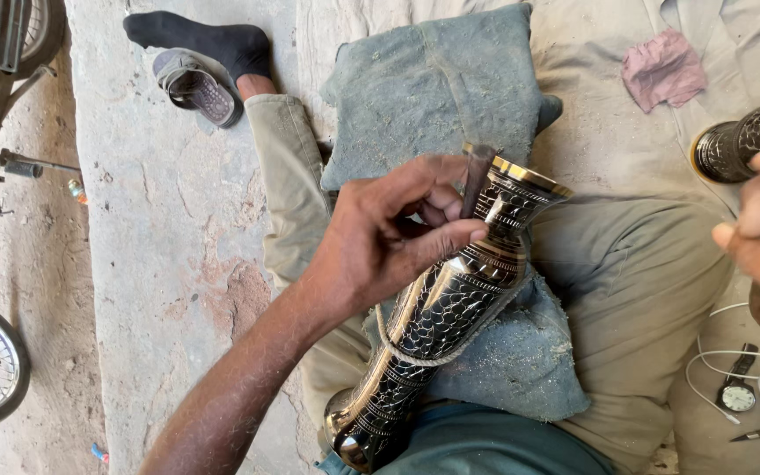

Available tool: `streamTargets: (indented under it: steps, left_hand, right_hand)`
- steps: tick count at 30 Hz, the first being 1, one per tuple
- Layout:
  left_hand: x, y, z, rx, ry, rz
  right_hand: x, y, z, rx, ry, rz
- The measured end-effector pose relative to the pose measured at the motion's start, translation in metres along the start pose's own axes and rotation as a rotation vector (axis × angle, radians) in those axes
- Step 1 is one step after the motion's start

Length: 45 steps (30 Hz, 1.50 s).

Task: The person sits on the floor and uses a wooden mallet and a small metal punch to emboss or refine decorative patterns on the neck of a silver-colored metal vase. The vase is held steady on a cloth pad on the lap while the person repeatedly taps the punch along the rim and upper body.

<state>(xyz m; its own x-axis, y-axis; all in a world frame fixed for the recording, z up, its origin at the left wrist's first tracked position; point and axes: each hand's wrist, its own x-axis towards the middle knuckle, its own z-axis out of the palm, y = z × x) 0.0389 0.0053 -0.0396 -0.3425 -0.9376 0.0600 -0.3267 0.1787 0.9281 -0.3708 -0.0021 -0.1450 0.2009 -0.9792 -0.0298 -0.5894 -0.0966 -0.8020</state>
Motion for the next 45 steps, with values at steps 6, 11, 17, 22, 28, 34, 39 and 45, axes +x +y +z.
streamTargets:
  steps: [6, 11, 17, 22, 28, 34, 39, 45]
  left_hand:
    - [0.004, 0.006, -0.003, -0.062, -0.064, -0.11]
    - [0.004, 0.007, -0.001, -0.02, -0.03, -0.038]
    - [0.004, 0.002, 0.0, 0.015, -0.037, -0.035]
    - [0.003, 0.001, -0.001, -0.019, -0.051, -0.039]
    - [0.004, -0.002, -0.002, -0.043, -0.076, -0.018]
    - [0.005, -0.005, -0.005, -0.038, -0.097, 0.008]
    - [0.006, -0.007, -0.004, -0.032, -0.107, 0.02]
    - [0.006, -0.009, -0.005, -0.065, -0.124, 0.022]
  right_hand:
    - [0.041, -0.051, -0.015, -0.413, -0.101, -0.233]
    - [0.061, -0.071, -0.005, -0.407, -0.086, -0.248]
    - [0.055, -0.062, -0.002, -0.337, -0.071, -0.161]
    - [0.056, -0.057, 0.001, -0.372, -0.088, -0.181]
    - [0.045, -0.049, 0.0, -0.339, -0.064, -0.112]
    - [0.037, -0.039, -0.004, -0.321, -0.042, -0.086]
    - [0.041, -0.036, -0.001, -0.319, -0.047, -0.099]
    - [0.035, -0.028, -0.002, -0.296, -0.041, -0.072]
